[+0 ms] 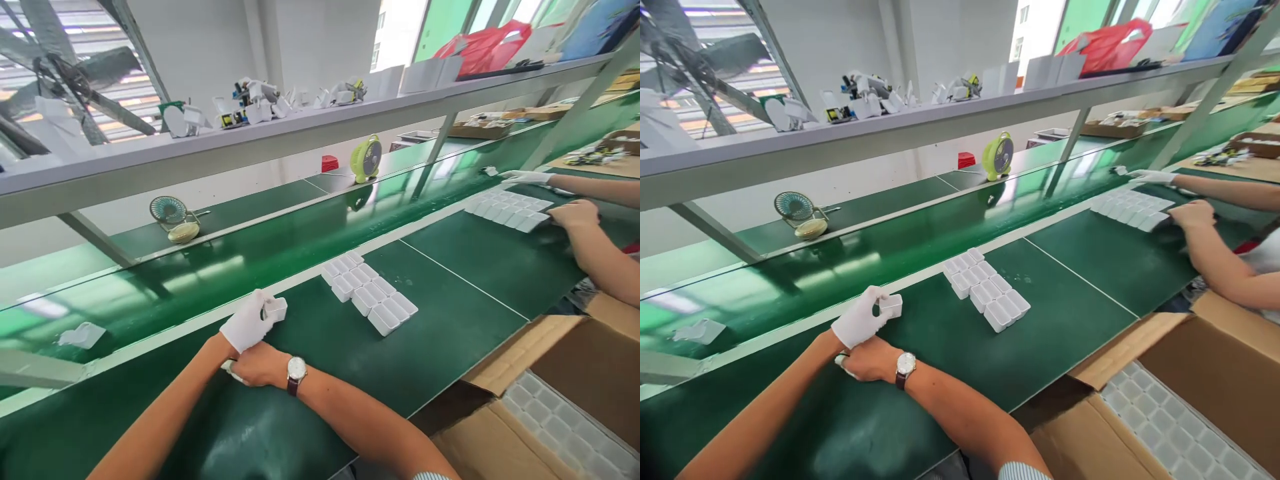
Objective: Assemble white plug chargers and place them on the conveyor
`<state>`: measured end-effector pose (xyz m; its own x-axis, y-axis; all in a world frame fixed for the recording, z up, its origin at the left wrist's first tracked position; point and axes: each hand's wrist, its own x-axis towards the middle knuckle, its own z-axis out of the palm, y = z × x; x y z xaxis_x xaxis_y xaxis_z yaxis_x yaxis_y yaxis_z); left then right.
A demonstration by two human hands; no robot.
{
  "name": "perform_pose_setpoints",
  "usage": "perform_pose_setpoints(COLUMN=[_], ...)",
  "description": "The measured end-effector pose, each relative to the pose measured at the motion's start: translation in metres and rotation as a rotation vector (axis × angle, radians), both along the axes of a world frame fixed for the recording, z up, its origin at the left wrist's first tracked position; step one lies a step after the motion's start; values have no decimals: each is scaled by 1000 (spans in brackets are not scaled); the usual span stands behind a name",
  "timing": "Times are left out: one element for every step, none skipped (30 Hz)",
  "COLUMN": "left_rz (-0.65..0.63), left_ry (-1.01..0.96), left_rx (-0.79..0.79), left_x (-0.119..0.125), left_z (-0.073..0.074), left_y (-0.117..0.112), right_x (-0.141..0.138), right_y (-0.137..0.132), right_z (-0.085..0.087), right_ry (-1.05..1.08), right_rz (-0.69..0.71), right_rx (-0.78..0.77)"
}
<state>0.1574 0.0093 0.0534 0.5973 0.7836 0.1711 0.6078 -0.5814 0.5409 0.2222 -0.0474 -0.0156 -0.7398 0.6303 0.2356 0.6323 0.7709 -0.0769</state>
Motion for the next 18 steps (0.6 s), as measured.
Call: perform_pose_setpoints(left_rz=[28,63,101,141,178,208,230,248,261,271,279,288,300,314,333,352,369,383], left_ry=[-46,-75,-86,-87,-87,-90,-100,-114,-131,-154,-187,-233,-291,-349,-398,-430,-441,-432], left_rx=[33,47,43,23,-3,-33,-64,-94,-125,-156,-185,-207,-224,-241,-261,-285,-311,-334], left_x=[-19,-37,-54,-69,-82,-94,-106,-116,-125,-133,-140,-147,-151,-155,-156,-156,-154,-151], left_z=[-5,-10,-14,-18,-22,-25,-27,-30,-31,-33,-34,-35,-36,-37,-38,-40,-42,-44], left_y=[5,8,9,10,10,9,9,8,8,9,9,10,10,10,9,8,7,6], right_x=[1,2,3,3,3,3,3,3,3,3,4,5,5,6,7,7,8,8], right_y=[0,1,1,2,2,3,3,3,4,5,6,7,8,9,10,11,11,12], right_z=[0,-1,-2,-4,-6,-8,-10,-12,-14,-15,-16,-17,-18,-19,-19,-20,-20,-20], right_ry=[18,37,54,69,83,97,113,130,148,167,187,208,229,250,269,285,297,304], right_rz=[23,44,60,70,76,77,77,75,70,60,44,21,-7,-37,-65,-87,-100,-101], right_rx=[10,19,26,31,34,36,37,36,36,35,36,38,40,43,45,47,47,45])
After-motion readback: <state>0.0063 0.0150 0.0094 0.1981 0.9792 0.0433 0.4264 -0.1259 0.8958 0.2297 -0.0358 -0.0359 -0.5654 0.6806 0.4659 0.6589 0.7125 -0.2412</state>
